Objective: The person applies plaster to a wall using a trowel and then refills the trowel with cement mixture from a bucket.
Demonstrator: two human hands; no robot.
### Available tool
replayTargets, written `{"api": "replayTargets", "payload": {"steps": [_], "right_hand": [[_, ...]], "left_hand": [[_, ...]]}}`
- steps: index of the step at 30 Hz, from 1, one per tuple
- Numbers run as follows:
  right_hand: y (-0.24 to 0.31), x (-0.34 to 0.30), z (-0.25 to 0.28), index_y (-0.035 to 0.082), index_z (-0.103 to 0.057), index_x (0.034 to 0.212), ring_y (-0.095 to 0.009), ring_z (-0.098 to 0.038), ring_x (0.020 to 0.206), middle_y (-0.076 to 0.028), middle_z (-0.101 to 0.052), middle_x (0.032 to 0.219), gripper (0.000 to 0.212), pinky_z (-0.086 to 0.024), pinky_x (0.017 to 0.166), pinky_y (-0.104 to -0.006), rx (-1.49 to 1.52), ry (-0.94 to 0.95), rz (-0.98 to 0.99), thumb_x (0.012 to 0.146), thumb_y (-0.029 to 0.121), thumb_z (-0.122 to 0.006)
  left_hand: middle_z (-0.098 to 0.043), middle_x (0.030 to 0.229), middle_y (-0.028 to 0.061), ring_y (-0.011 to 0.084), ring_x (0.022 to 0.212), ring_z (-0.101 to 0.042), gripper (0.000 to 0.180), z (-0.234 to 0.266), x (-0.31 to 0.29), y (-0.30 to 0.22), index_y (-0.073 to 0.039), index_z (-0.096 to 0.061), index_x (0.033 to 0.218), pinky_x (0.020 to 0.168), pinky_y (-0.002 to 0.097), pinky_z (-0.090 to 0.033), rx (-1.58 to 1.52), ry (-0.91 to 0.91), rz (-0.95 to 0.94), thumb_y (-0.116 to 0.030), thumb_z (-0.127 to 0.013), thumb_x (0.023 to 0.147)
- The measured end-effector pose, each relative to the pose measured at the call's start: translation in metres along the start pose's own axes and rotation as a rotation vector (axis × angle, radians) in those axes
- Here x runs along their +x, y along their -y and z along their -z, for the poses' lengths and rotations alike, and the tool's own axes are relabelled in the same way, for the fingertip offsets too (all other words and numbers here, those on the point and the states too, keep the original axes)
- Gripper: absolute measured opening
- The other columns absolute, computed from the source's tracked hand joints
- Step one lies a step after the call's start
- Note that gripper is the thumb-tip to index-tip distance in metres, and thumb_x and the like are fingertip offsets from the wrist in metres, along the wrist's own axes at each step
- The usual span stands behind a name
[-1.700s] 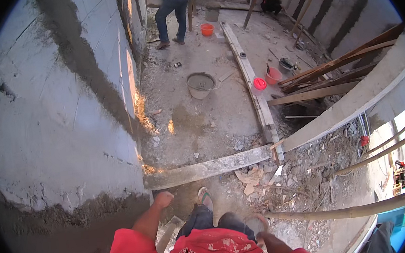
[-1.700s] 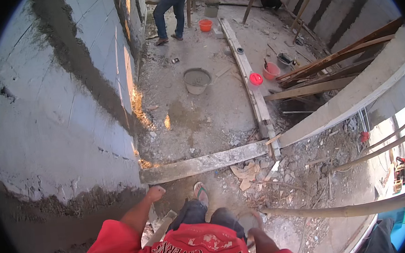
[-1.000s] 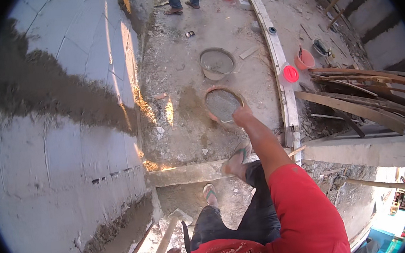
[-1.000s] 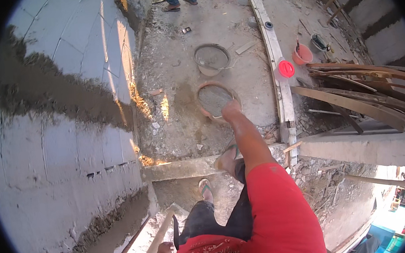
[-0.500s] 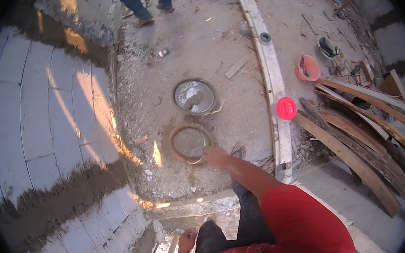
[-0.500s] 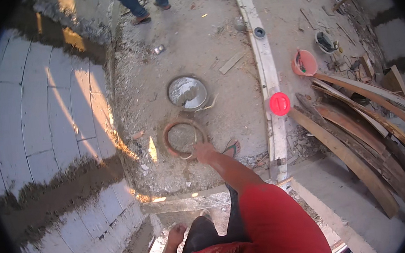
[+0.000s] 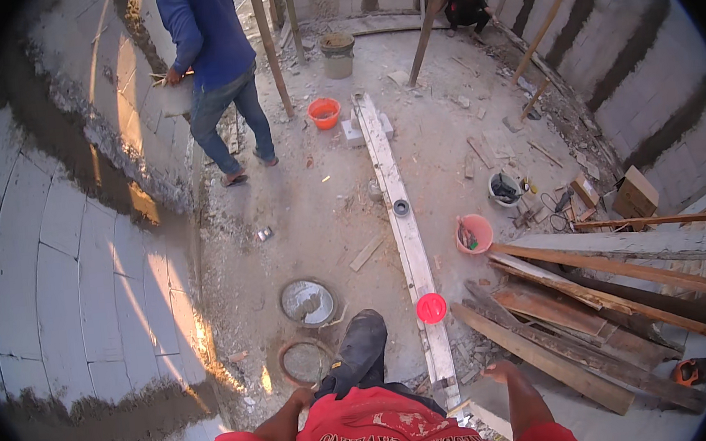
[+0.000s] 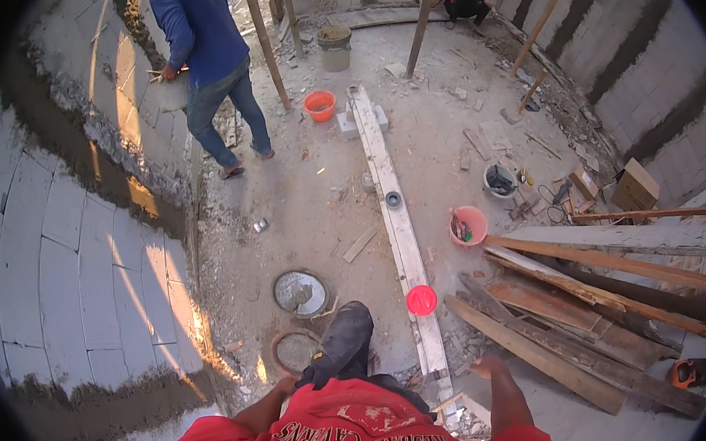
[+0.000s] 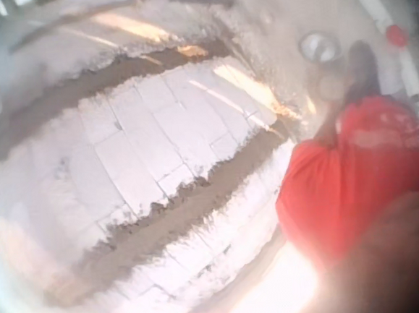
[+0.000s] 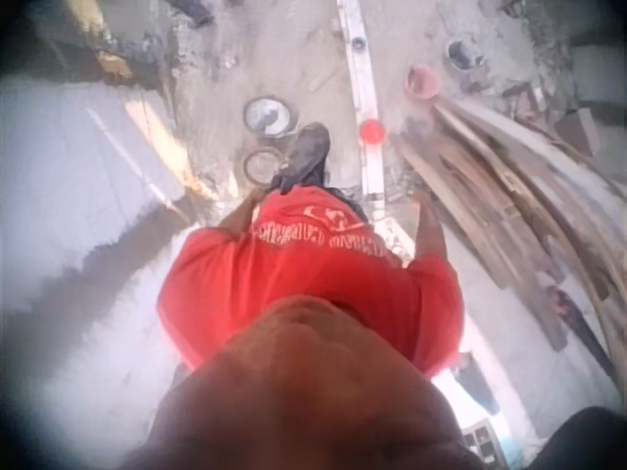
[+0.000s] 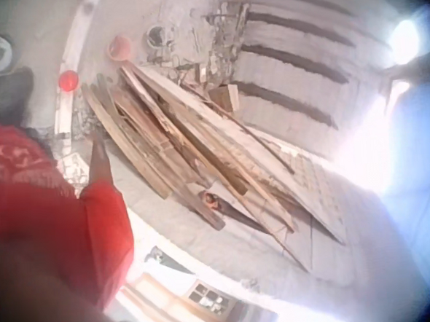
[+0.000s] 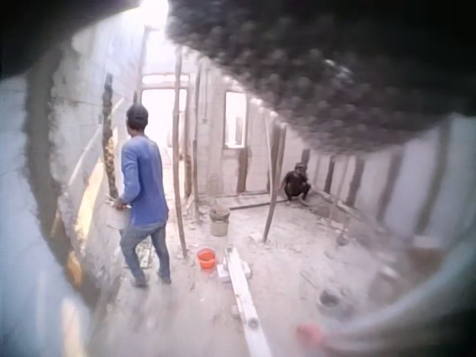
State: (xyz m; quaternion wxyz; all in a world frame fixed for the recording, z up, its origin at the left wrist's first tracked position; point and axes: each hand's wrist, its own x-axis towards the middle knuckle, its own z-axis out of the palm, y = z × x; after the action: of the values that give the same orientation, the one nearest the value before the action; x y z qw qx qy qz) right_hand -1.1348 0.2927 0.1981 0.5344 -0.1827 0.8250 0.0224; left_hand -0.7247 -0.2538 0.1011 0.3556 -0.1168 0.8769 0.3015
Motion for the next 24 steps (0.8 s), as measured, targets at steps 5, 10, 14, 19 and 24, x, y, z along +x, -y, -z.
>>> {"api": "replayTargets", "payload": {"steps": [5, 10, 14, 19, 24], "right_hand": [[-0.024, 0.046, -0.007, 0.013, -0.067, 0.116, -0.015, -0.063, 0.083, -0.005, -0.069, 0.098, 0.049, -0.051, 0.067, -0.0308, 0.72, -0.124, -0.184, 0.086, 0.052, -0.062], [0.11, 0.066, 0.043, 0.007, -0.067, 0.111, -0.016, -0.064, 0.078, -0.006, -0.068, 0.098, 0.053, -0.052, 0.065, -0.0303, 0.891, 0.057, -0.23, 0.087, 0.054, -0.061], [0.19, 0.116, 0.145, 0.008, -0.067, 0.109, -0.018, -0.065, 0.077, -0.006, -0.069, 0.094, 0.052, -0.052, 0.064, -0.0313, 0.768, 0.111, -0.115, 0.087, 0.054, -0.061], [0.196, 0.145, 0.276, 0.008, -0.068, 0.106, -0.019, -0.065, 0.076, -0.006, -0.069, 0.09, 0.05, -0.053, 0.064, -0.0325, 0.739, -0.014, -0.107, 0.087, 0.053, -0.061], [0.257, 0.186, 0.408, 0.008, -0.068, 0.104, -0.021, -0.066, 0.075, -0.005, -0.069, 0.086, 0.049, -0.053, 0.063, -0.0337, 0.769, -0.007, -0.04, 0.087, 0.053, -0.06]], "left_hand": [[-0.069, 0.085, 0.016, 0.0333, 0.08, -0.067, 0.025, 0.063, 0.047, -0.032, -0.014, -0.071, 0.097, 0.072, 0.0434, -0.053, -0.451, 0.343, 0.468, -0.028, -0.061, 0.078], [-0.069, 0.085, 0.0157, 0.0366, 0.085, -0.067, 0.027, 0.215, 0.16, -0.019, -0.014, -0.071, 0.096, 0.074, 0.0464, -0.053, -0.375, 0.257, 0.373, -0.027, -0.06, 0.075], [-0.07, 0.09, 0.013, 0.024, 0.077, -0.068, 0.031, 0.405, 0.298, -0.008, -0.007, -0.068, 0.102, 0.069, 0.0374, -0.053, -0.123, -0.139, 0.036, -0.032, -0.061, 0.085], [-0.068, 0.079, 0.0114, 0.0197, 0.07, -0.065, 0.035, 0.642, 0.392, -0.136, -0.001, -0.068, 0.098, 0.069, 0.0338, -0.05, -0.597, -0.535, -0.078, -0.033, -0.059, 0.088], [-0.069, 0.086, 0.0102, 0.0185, 0.076, -0.065, 0.034, 0.736, 0.402, -0.16, -0.001, -0.067, 0.104, 0.073, 0.0326, -0.05, -0.853, -0.625, -0.246, -0.031, -0.06, 0.089]]}}
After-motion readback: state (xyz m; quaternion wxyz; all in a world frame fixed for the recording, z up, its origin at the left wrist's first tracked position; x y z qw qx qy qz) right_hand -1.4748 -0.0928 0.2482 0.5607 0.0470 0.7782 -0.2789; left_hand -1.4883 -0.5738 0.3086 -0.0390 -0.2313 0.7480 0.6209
